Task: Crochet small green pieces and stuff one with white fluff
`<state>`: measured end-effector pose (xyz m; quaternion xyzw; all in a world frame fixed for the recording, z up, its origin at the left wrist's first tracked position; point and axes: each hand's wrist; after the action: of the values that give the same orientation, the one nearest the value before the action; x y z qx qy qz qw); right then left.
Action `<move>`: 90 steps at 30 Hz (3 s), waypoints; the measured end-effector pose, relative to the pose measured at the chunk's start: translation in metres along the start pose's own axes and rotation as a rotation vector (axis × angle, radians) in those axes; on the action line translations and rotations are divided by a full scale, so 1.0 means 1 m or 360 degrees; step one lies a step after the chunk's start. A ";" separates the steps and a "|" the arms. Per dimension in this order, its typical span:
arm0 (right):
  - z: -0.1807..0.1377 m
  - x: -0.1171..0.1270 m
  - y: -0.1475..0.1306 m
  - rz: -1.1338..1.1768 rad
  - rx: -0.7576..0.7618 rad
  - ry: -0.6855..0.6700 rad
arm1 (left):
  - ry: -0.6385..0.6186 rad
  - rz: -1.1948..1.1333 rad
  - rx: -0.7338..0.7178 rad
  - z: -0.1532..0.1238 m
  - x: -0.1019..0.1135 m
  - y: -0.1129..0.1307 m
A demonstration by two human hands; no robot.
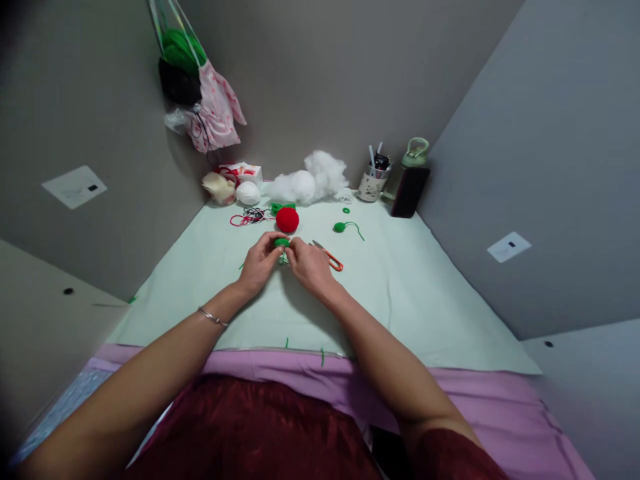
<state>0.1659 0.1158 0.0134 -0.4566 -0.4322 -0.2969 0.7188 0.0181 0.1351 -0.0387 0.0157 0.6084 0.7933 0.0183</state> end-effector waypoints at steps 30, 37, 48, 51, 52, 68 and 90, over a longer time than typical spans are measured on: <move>0.003 -0.041 -0.012 0.0571 0.0158 0.0206 | 0.0118 -0.0657 0.0614 0.004 -0.002 0.008; 0.008 -0.019 0.000 0.1439 0.0010 0.0040 | 0.0063 -0.0640 0.0699 0.008 0.005 0.016; 0.015 -0.005 0.027 0.2522 -0.0474 -0.0285 | -0.0269 -0.0527 0.0616 0.005 0.011 0.016; 0.015 0.000 0.025 0.2587 -0.0506 -0.0255 | -0.0283 -0.0440 0.0462 0.005 0.010 0.017; 0.014 0.002 0.025 0.2611 -0.0514 -0.0244 | -0.0298 -0.0409 0.0400 0.004 0.010 0.018; 0.008 0.021 0.020 0.2828 -0.0498 -0.0269 | -0.0264 -0.0229 0.0091 -0.005 0.007 0.035; 0.002 0.032 0.019 0.2684 -0.0337 -0.0308 | -0.0052 0.0526 -0.0689 -0.007 0.015 0.047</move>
<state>0.1953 0.1245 0.0343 -0.7136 0.0225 0.3387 0.6129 0.0024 0.1172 0.0053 0.1231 0.4134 0.8968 -0.0986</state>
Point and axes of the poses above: each hand's wrist, its own z-axis towards the middle knuckle, its own x-axis out of the back of the hand, y = z × x, and after that the axes turned 10 degrees about x, right-handed
